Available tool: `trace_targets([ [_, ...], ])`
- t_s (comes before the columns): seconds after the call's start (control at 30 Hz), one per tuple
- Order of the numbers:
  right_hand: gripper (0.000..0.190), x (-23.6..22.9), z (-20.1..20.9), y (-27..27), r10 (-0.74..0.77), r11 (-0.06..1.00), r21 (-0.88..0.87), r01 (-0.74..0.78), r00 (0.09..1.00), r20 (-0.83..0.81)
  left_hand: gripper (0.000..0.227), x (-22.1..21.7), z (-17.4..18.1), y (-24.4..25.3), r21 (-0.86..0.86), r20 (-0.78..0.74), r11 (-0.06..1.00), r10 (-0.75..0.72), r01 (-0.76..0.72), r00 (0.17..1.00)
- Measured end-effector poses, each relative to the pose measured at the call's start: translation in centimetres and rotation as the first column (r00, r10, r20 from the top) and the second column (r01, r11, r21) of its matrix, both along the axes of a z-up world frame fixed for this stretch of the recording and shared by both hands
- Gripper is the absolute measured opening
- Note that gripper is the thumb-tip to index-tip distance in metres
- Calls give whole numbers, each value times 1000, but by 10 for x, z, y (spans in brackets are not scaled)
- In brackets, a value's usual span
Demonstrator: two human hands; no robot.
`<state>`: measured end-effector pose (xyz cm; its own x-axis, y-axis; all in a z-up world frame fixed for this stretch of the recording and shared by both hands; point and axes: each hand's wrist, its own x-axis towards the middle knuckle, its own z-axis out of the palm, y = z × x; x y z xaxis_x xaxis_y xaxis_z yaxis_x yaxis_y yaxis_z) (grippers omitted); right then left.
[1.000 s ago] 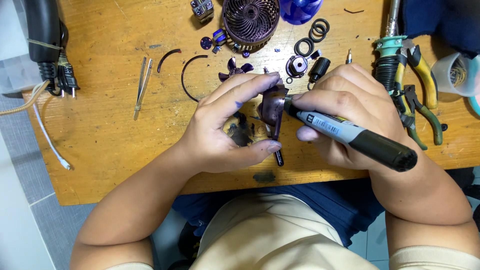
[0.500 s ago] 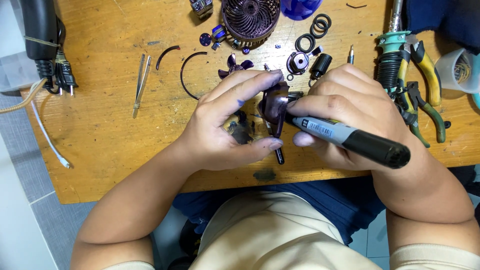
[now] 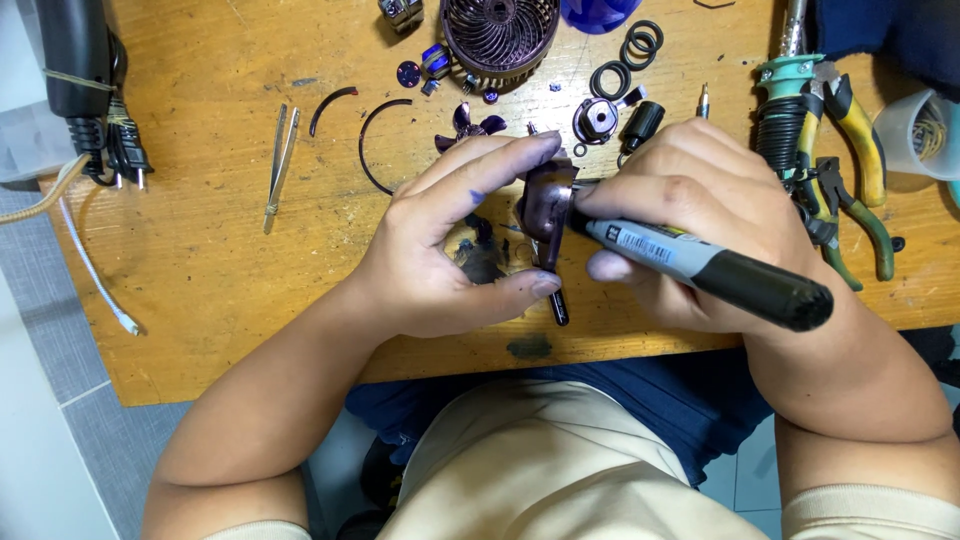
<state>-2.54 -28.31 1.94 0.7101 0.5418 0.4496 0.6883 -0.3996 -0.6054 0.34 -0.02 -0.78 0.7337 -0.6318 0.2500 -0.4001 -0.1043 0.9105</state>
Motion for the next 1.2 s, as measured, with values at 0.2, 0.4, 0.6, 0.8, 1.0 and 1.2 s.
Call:
trace_targets([
  [0.2, 43, -3, 1, -1, -22, 1000, -16, 22, 999, -23, 77, 0, -1, 1, -39, -23, 999, 2, -3, 1000],
  [0.4, 44, -4, 3, 1, -37, 999, 11, 37, 999, -32, 73, -3, -10, 2, -186, -104, 982, -58, 38, 993],
  [0.6, 40, -7, -3, -7, -65, 975, 207, 83, 994, -92, 76, -7, -4, 1, -368, -404, 930, -165, 6, 900],
  [0.8, 42, -9, -30, -14, -162, 917, 380, 122, 984, 76, 85, 9, -30, 4, -682, -724, 669, -561, -295, 401],
  [1.0, 46, -17, -25, -11, -233, 910, 364, 197, 971, 59, 74, 5, -44, 2, -616, -786, 724, -537, -310, 305],
  [1.2, 43, -17, -13, -3, -233, 929, 309, 201, 970, 69, 69, 1, -53, -4, -620, -785, 693, -553, -369, 280],
])
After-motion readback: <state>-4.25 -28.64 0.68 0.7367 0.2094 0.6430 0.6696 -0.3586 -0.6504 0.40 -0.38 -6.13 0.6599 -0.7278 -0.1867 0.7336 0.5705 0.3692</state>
